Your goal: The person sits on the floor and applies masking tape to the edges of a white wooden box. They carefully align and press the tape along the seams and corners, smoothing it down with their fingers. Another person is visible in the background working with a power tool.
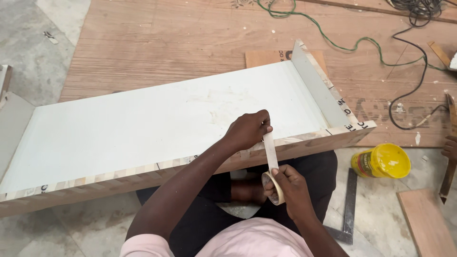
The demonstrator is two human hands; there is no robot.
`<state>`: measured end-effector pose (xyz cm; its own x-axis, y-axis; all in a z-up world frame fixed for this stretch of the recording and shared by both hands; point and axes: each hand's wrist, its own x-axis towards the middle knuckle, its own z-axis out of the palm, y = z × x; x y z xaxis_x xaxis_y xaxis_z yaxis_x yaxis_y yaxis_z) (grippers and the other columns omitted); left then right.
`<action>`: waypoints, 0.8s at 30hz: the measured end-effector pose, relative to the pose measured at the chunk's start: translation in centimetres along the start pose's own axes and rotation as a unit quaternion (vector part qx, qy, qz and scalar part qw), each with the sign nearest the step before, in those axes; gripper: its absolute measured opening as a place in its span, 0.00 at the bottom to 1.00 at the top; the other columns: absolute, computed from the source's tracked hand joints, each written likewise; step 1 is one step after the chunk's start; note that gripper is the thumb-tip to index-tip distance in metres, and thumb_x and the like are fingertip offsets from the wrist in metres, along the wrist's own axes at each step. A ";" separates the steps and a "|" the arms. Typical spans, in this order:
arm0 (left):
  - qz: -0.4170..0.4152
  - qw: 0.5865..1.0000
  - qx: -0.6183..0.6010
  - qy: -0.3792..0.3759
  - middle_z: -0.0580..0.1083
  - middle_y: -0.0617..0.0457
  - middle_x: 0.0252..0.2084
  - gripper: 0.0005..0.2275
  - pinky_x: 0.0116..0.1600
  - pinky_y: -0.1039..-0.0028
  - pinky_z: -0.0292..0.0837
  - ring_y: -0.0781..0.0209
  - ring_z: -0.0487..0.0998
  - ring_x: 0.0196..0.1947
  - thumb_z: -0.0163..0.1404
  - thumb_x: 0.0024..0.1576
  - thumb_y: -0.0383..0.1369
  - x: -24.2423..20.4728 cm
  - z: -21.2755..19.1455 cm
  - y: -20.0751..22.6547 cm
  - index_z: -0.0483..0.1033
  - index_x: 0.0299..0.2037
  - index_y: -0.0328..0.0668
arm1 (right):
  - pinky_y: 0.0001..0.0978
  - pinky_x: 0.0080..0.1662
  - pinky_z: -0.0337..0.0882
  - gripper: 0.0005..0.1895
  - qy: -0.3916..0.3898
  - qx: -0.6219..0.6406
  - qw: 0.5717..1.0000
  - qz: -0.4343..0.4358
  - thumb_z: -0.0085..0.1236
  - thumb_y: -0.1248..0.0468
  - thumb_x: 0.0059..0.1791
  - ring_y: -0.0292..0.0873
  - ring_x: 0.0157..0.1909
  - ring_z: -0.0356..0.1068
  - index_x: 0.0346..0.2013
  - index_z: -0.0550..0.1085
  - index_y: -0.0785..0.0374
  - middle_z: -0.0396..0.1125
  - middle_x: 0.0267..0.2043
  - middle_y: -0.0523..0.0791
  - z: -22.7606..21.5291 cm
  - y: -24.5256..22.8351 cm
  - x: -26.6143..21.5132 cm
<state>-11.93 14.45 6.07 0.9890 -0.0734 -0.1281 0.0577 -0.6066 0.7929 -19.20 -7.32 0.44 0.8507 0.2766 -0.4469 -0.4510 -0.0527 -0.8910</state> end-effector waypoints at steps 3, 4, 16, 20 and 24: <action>-0.026 0.999 0.021 -0.014 0.76 0.57 0.25 0.09 0.36 0.65 0.71 0.63 0.78 0.25 0.49 0.63 0.41 0.0 0.1 0.2 0.72 0.41 0.46 | 0.28 0.26 0.70 0.15 -0.002 -0.002 1.000 -0.008 0.56 0.54 0.53 0.38 0.22 0.72 0.33 0.72 0.64 0.71 0.24 0.48 -0.1 0.1 0.4; -0.023 0.999 0.026 -0.010 0.76 0.56 0.24 0.09 0.35 0.65 0.70 0.63 0.77 0.25 0.49 0.63 0.41 -0.2 0.1 0.2 0.72 0.41 0.45 | 0.28 0.26 0.70 0.15 -0.002 -0.004 1.000 -0.009 0.56 0.54 0.52 0.38 0.22 0.72 0.32 0.72 0.64 0.71 0.24 0.48 0.0 0.2 0.4; -0.017 0.999 0.043 -0.016 0.75 0.56 0.23 0.10 0.33 0.66 0.69 0.63 0.76 0.23 0.50 0.63 0.41 -0.5 -0.3 0.7 0.72 0.41 0.44 | 0.29 0.28 0.73 0.16 -0.009 -0.017 1.000 -0.014 0.56 0.53 0.52 0.37 0.24 0.72 0.32 0.73 0.63 0.72 0.25 0.47 -0.2 1.0 1.2; -0.039 0.999 0.011 -0.019 0.77 0.55 0.24 0.09 0.34 0.68 0.70 0.64 0.78 0.24 0.49 0.63 0.40 0.0 -0.2 0.4 0.72 0.41 0.43 | 0.28 0.29 0.74 0.16 -0.015 -0.016 0.999 -0.027 0.56 0.53 0.52 0.37 0.24 0.72 0.32 0.74 0.64 0.72 0.24 0.48 0.0 0.8 1.4; -0.055 0.997 -0.039 -0.029 0.78 0.53 0.28 0.10 0.34 0.68 0.73 0.64 0.81 0.27 0.47 0.64 0.39 0.7 -0.3 -0.5 0.71 0.41 0.40 | 0.28 0.29 0.75 0.16 -0.011 -0.016 0.999 -0.028 0.56 0.53 0.52 0.37 0.24 0.72 0.31 0.73 0.64 0.71 0.24 0.47 -0.2 0.2 1.8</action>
<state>-11.26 14.94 5.78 0.9665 -0.0569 -0.2504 0.1789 -0.5507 0.8153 -17.70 -7.07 -0.58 0.8681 0.3007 -0.3949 -0.3939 -0.0667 -0.9167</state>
